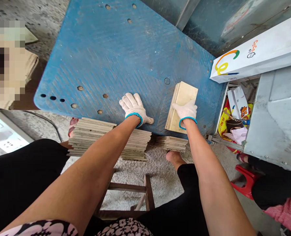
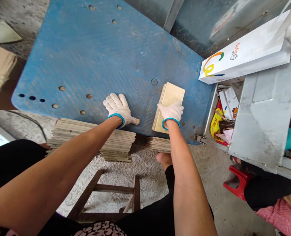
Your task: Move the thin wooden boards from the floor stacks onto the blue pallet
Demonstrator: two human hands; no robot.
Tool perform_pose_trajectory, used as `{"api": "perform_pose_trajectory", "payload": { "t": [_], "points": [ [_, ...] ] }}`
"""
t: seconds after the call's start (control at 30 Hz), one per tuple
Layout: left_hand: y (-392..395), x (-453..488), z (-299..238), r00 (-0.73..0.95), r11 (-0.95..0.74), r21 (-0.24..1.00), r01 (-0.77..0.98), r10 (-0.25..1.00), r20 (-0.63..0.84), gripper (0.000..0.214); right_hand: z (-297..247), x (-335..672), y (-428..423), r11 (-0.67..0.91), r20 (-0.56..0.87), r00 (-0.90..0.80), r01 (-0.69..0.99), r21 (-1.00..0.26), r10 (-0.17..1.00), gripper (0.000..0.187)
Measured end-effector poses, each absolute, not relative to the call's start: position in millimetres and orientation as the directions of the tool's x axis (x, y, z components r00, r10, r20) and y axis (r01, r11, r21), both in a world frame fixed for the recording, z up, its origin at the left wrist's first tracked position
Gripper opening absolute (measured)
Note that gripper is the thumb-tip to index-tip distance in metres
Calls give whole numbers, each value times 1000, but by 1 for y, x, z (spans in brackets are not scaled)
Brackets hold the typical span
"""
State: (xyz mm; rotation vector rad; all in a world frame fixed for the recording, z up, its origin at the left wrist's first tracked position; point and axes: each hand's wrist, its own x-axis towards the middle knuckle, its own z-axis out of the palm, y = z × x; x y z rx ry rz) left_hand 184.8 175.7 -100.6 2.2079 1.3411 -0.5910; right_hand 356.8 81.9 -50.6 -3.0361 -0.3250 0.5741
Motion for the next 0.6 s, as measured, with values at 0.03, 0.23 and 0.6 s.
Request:
{"api": "perform_pose_trajectory", "payload": {
  "t": [0.03,0.23,0.6],
  "points": [
    [176,185,-101,423,-395,184,900,686,-592,150,-46,356,82,-977,-358,909,198,-81,214,114],
    [176,186,-103,422,-354,238,905,671,-609,149,-26,363,42,-941,-239,936,187,-281,257,93],
    [129,183,-46,655,-430,547,718,683,-324,108,-9,304,-132,-901,-659,679,433,6,322,24]
  ]
}}
